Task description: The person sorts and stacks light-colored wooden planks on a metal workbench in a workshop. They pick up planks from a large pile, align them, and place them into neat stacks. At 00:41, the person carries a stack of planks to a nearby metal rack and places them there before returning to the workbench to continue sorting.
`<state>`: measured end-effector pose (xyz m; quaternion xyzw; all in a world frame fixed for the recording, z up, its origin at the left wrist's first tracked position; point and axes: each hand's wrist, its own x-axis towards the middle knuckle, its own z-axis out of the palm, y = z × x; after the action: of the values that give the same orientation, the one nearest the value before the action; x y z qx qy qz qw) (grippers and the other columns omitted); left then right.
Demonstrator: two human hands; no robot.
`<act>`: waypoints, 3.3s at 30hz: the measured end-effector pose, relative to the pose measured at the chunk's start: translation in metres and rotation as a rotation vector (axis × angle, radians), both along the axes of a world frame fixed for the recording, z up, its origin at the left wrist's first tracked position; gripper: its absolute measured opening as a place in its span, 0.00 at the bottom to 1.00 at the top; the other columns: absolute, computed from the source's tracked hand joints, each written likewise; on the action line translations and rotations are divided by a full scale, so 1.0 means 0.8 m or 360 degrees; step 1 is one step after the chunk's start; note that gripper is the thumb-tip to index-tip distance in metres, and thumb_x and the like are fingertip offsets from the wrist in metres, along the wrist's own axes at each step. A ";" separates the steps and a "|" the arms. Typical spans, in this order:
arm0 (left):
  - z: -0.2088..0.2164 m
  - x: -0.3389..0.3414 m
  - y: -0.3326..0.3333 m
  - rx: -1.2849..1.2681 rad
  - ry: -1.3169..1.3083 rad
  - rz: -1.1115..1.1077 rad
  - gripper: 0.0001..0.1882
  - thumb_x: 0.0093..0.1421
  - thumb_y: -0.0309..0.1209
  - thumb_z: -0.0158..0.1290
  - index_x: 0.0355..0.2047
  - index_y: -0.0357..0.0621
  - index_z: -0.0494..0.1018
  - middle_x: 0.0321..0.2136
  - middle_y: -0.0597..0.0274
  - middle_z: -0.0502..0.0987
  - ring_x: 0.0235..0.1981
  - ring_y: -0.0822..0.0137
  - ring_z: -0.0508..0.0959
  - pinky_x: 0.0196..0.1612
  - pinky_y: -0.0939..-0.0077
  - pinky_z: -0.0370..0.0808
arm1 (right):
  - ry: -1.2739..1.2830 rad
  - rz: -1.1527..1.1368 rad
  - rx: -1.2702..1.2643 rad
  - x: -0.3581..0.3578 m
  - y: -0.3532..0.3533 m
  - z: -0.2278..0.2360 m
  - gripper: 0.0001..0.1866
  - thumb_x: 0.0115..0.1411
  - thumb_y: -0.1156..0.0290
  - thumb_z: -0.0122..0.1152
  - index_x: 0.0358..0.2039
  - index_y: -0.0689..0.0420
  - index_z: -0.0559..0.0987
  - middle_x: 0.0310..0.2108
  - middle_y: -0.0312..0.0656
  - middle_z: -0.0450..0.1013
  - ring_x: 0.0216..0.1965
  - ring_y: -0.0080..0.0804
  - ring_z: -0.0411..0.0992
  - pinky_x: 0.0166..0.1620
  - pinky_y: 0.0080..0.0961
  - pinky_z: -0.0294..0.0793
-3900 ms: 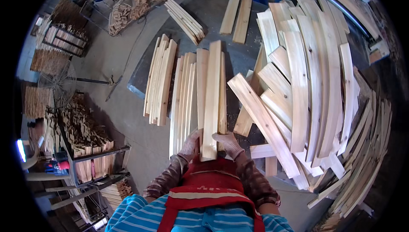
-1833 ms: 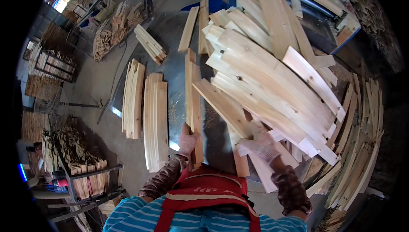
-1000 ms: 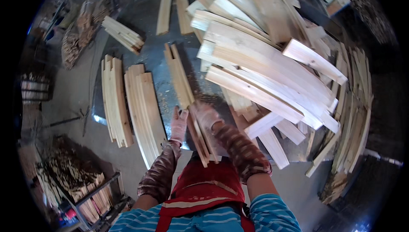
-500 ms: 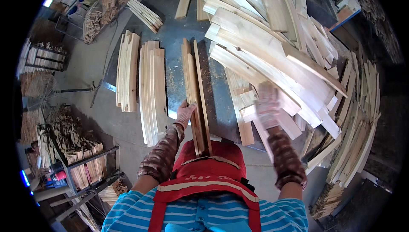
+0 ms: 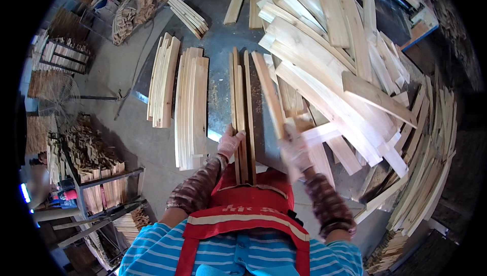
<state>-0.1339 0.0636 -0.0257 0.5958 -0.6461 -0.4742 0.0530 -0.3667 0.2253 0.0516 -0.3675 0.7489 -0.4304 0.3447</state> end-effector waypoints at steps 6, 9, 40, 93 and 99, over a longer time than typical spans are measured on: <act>-0.015 0.011 0.000 -0.0047 0.0318 -0.0123 0.54 0.54 0.66 0.58 0.70 0.43 0.57 0.61 0.37 0.70 0.59 0.42 0.73 0.61 0.59 0.69 | -0.0554 0.0036 0.0277 0.110 -0.065 -0.104 0.30 0.67 0.51 0.54 0.59 0.63 0.74 0.50 0.53 0.78 0.54 0.46 0.75 0.58 0.34 0.70; -0.051 0.026 -0.009 -0.0099 0.0240 -0.0170 0.53 0.54 0.65 0.60 0.68 0.39 0.60 0.60 0.40 0.71 0.58 0.45 0.74 0.60 0.60 0.70 | -0.0042 0.0382 0.0582 0.103 -0.105 -0.041 0.39 0.63 0.43 0.56 0.64 0.61 0.68 0.57 0.56 0.72 0.60 0.52 0.69 0.60 0.37 0.68; -0.051 0.034 -0.056 0.0305 0.0795 0.0650 0.24 0.57 0.32 0.64 0.52 0.42 0.70 0.33 0.59 0.79 0.30 0.66 0.78 0.30 0.66 0.77 | -0.0608 -0.0355 0.0209 0.050 -0.076 -0.080 0.25 0.55 0.66 0.67 0.51 0.65 0.78 0.36 0.41 0.79 0.36 0.27 0.75 0.41 0.26 0.75; 0.030 -0.189 0.001 -0.0395 -0.0648 -0.0129 0.56 0.52 0.54 0.61 0.71 0.39 0.46 0.67 0.34 0.57 0.65 0.37 0.63 0.66 0.50 0.63 | -0.2893 0.0135 -0.2056 -0.093 0.055 0.225 0.46 0.53 0.64 0.66 0.71 0.54 0.57 0.61 0.56 0.58 0.53 0.52 0.71 0.51 0.42 0.77; 0.089 -0.256 0.056 -0.0390 -0.1144 -0.0286 0.73 0.44 0.69 0.62 0.72 0.31 0.36 0.69 0.36 0.53 0.68 0.39 0.58 0.66 0.52 0.64 | -0.2320 -0.0343 -0.2074 -0.194 0.172 0.206 0.46 0.51 0.58 0.64 0.68 0.62 0.61 0.58 0.58 0.67 0.50 0.46 0.73 0.50 0.39 0.79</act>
<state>-0.3383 0.1086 0.0459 0.6541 -0.7250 -0.1572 -0.1477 -0.5217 0.3628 0.2167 -0.0601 -0.0016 -0.9096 0.4110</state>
